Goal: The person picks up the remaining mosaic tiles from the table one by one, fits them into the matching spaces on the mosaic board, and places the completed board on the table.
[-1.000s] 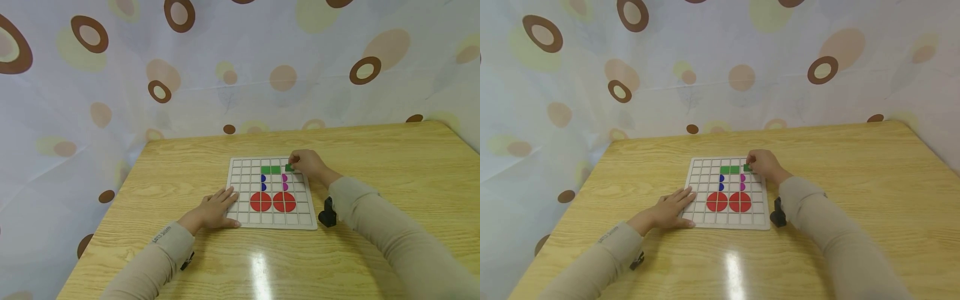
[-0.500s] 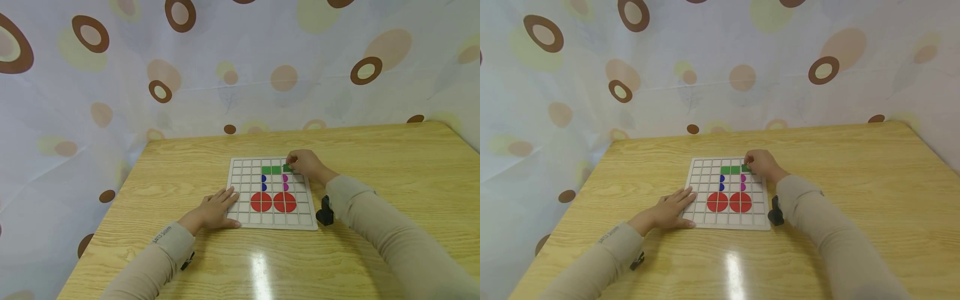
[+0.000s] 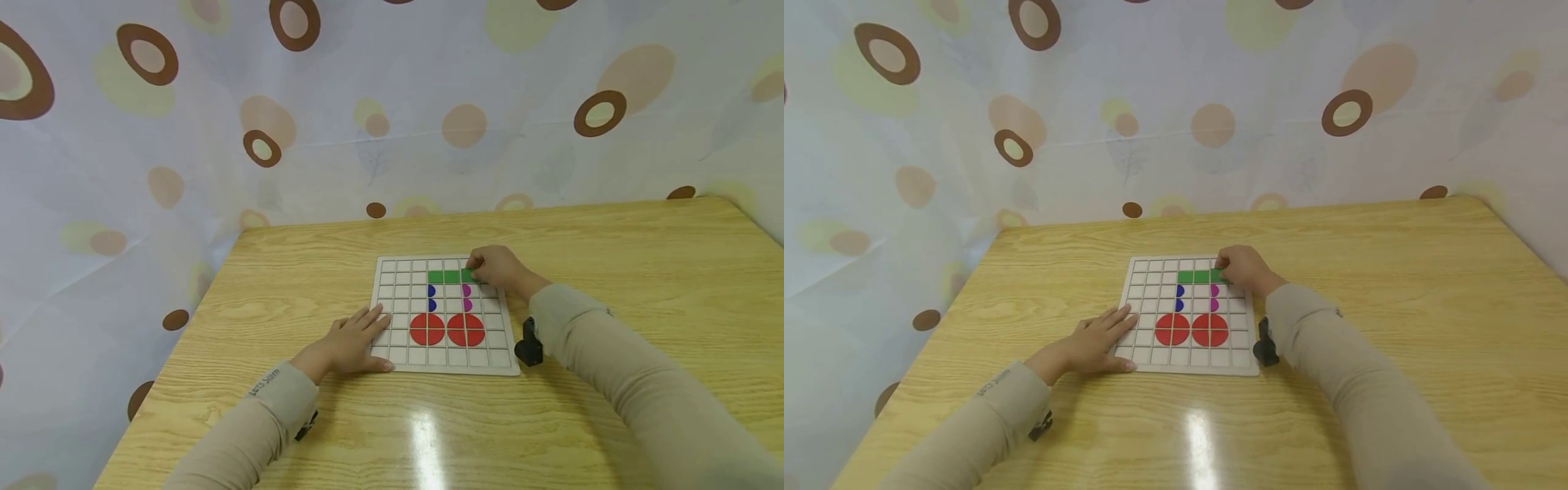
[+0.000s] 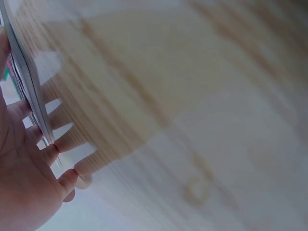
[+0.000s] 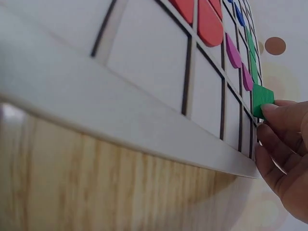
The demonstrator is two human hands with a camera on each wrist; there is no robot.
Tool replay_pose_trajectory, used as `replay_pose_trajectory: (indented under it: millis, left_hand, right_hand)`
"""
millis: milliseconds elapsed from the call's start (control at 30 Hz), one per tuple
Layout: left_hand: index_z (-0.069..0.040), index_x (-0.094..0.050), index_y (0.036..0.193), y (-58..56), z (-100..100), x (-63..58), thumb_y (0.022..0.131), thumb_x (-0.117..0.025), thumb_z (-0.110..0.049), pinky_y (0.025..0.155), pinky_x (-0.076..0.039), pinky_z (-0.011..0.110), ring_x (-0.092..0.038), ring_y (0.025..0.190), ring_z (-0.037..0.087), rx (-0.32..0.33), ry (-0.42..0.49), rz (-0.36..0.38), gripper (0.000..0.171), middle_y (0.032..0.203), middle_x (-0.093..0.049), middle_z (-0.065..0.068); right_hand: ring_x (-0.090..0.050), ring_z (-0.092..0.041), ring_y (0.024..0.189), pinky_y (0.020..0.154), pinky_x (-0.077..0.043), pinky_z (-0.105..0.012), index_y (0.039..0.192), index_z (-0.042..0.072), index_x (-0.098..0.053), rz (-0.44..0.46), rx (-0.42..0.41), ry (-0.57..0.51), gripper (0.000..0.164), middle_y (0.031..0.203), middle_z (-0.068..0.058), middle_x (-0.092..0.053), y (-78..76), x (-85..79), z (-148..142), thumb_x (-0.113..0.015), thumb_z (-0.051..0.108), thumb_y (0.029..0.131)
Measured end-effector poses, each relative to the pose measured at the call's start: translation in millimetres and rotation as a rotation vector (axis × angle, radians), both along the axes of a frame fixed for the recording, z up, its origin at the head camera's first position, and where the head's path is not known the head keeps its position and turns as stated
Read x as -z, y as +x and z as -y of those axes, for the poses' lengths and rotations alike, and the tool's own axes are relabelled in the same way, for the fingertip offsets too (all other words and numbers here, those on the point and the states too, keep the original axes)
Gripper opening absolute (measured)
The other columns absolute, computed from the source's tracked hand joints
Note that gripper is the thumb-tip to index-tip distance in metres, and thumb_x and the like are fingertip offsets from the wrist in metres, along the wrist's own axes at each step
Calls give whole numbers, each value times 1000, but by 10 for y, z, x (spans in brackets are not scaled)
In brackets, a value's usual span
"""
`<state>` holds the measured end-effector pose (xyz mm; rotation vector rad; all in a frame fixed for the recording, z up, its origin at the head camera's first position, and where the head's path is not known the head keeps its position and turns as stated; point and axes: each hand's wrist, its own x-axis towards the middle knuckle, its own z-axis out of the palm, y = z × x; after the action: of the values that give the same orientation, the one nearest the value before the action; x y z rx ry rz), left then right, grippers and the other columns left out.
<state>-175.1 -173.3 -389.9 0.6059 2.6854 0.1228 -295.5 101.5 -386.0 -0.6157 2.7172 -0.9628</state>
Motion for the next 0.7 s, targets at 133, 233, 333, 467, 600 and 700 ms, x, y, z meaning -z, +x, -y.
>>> replay_pose_trajectory:
  millis: [133,233,333,467,600,700]
  left_hand:
    - [-18,-13,140,-6,6,8,76,-48,-59,95,-16,49,-4,129,25,5,5,-1,83,144,-4,3]
    - [-19,-12,140,-6,7,15,76,-47,-60,95,-16,48,-3,129,25,5,-3,2,84,144,-3,3]
    - [-19,-12,140,-8,3,21,76,-46,-61,95,-16,48,-3,130,24,11,-11,2,84,144,-2,3]
    - [-19,-12,140,-9,1,20,76,-45,-62,96,-16,48,-2,130,24,14,-13,2,84,144,-2,3]
    - [-19,-11,140,-5,3,5,76,-45,-62,96,-15,48,-2,130,24,7,-11,15,84,144,-2,3]
    - [-18,-11,140,-8,7,-3,76,-45,-62,96,-16,48,-2,130,24,8,-13,17,84,144,-2,3]
  right_hand:
    - [-52,-27,82,72,-41,-39,93,-7,-60,-17,-17,12,15,92,-19,-59,-7,19,-1,-53,0,82]
    - [-52,-27,81,71,-42,-39,91,-6,-61,-22,-17,15,14,91,-18,-59,-16,35,-5,-54,0,82]
    - [-52,-27,80,71,-42,-39,89,-6,-62,-26,-17,23,12,89,-17,-59,-28,54,-16,-55,0,81]
    - [-52,-28,82,72,-42,-40,91,-6,-61,-17,-15,16,13,91,-18,-59,-32,65,-21,-54,0,82]
    - [-52,-30,87,75,-41,-41,94,-6,-60,-12,-12,10,15,94,-19,-58,-22,69,-3,-53,0,82]
    - [-52,-31,89,76,-41,-42,95,-6,-59,-23,-6,24,16,95,-19,-58,-14,75,12,-53,0,82]
